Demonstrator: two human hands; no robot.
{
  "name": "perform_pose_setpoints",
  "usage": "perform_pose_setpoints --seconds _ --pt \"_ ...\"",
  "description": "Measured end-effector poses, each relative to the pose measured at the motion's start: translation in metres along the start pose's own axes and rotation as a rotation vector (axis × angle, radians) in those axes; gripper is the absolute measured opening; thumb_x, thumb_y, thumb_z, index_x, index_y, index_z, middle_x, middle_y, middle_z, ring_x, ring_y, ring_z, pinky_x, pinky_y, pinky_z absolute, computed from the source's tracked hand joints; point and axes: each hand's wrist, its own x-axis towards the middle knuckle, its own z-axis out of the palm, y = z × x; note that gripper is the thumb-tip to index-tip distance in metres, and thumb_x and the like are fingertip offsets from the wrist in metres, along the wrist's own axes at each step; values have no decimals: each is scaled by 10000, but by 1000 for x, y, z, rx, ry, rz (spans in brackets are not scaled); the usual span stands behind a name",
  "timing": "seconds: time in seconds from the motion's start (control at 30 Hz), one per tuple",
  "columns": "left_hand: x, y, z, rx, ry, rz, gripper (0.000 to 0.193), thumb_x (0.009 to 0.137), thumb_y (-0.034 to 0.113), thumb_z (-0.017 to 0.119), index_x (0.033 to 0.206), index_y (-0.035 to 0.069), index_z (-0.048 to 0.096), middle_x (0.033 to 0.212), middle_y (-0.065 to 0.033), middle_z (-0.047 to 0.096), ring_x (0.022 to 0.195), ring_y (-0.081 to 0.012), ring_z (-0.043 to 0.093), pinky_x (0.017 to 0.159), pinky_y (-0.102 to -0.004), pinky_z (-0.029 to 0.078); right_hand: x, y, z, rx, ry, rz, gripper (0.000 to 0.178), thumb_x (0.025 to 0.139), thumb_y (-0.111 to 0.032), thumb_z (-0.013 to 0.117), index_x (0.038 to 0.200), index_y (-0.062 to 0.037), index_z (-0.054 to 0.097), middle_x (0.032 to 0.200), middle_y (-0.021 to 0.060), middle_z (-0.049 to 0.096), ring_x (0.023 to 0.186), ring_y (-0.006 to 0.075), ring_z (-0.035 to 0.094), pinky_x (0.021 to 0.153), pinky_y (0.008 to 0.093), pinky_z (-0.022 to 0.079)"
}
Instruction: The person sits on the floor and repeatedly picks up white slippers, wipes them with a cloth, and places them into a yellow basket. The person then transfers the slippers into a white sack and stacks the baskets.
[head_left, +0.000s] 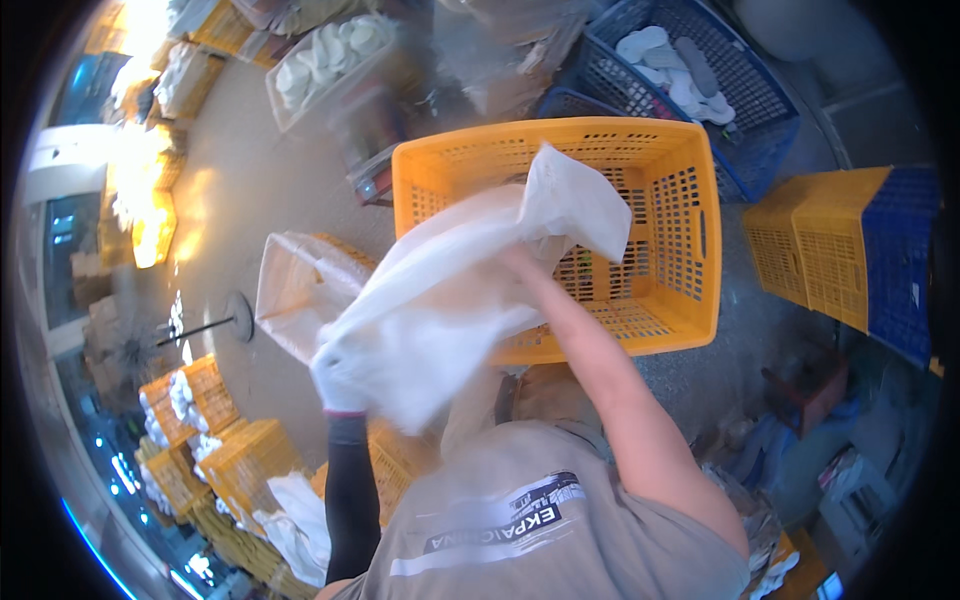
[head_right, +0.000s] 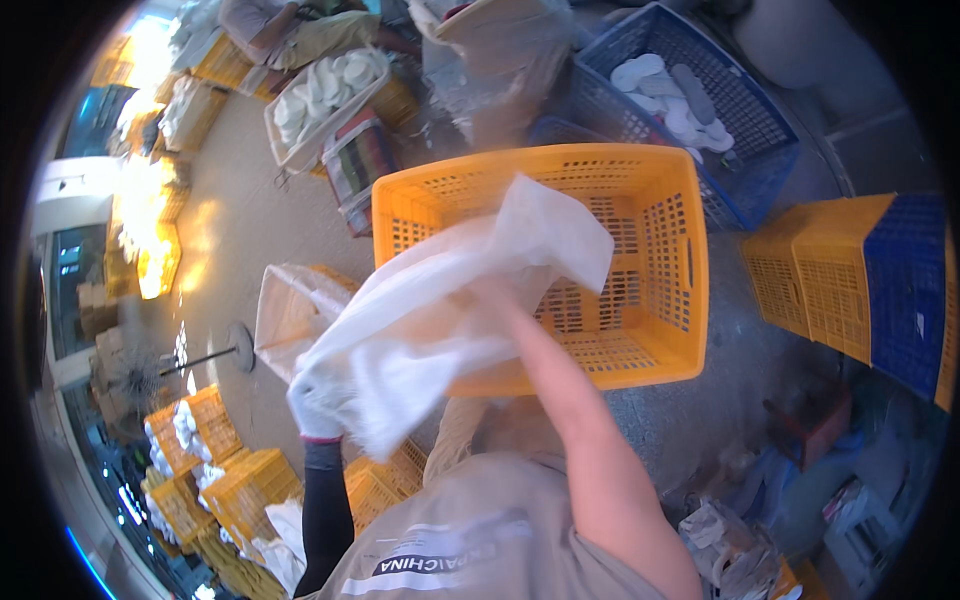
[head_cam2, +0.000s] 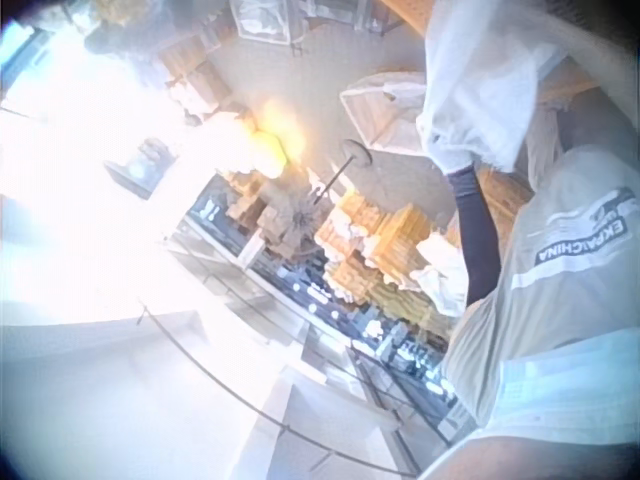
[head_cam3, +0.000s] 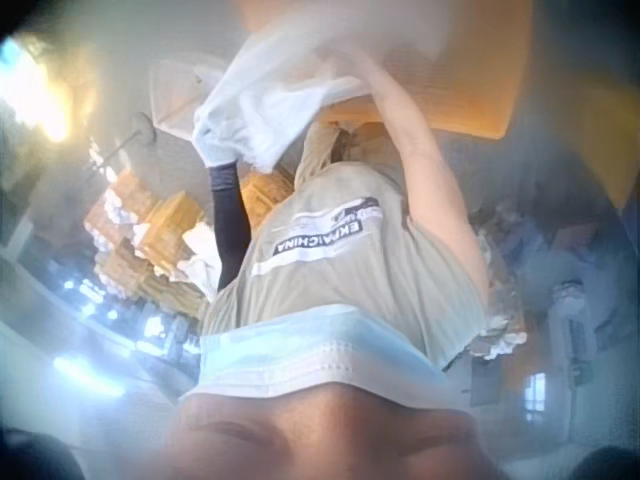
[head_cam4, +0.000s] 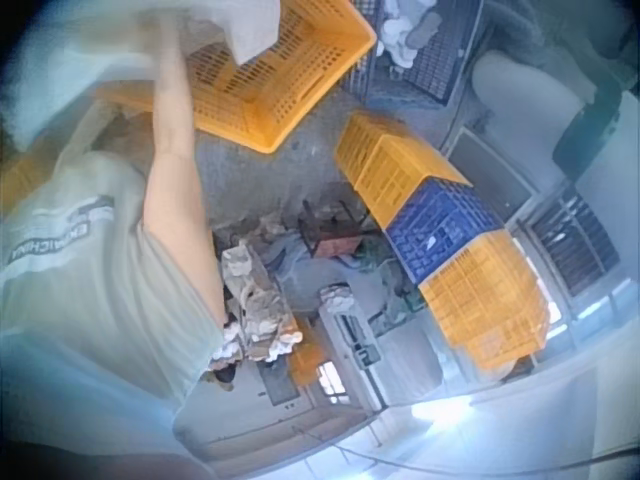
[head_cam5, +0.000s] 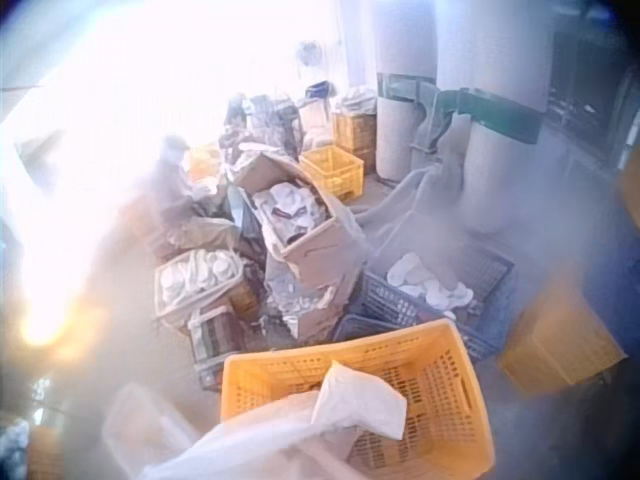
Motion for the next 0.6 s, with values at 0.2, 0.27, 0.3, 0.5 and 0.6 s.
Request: perform_pose_setpoints --seconds 0.2,0.27,0.3,0.5,0.6 --pt "-31 -27 -103 455 438 -891 374 914 97 601 1252 -57 637 1066 -114 685 945 -185 639 850 -314 541 0 15 144 -66 -255 26 340 938 -250 666 1185 -19 697 1156 227 718 1086 355 692 914 439 555" --pt "-16 -10 -75 234 610 -292 470 940 138 645 1376 -14 557 1202 -157 669 1052 -220 664 894 -340 566 -8 15 159 -124 -233 61 329 941 -241 653 1179 -19 701 1152 227 718 1085 357 690 915 442 552" --pt "-7 3 -47 -162 504 -216 569 939 200 687 1450 16 517 1279 -172 657 1091 -243 669 917 -345 570 -14 16 166 -145 -234 79 324 943 -237 646 1176 -19 703 1150 228 718 1084 358 689 916 443 551" --pt "77 36 128 834 -342 604 229 863 232 716 1029 74 713 919 -125 718 825 -300 710 773 -399 576 -58 24 191 -208 -205 134 301 953 -211 606 1159 -18 713 1138 229 717 1080 364 685 921 451 542" --pt "130 -4 109 723 -387 317 332 844 291 722 1062 41 718 966 -199 730 907 -373 710 805 -454 569 -90 7 139 -460 -280 -99 259 960 -174 570 1073 -3 728 1115 235 715 1054 370 683 905 465 532"
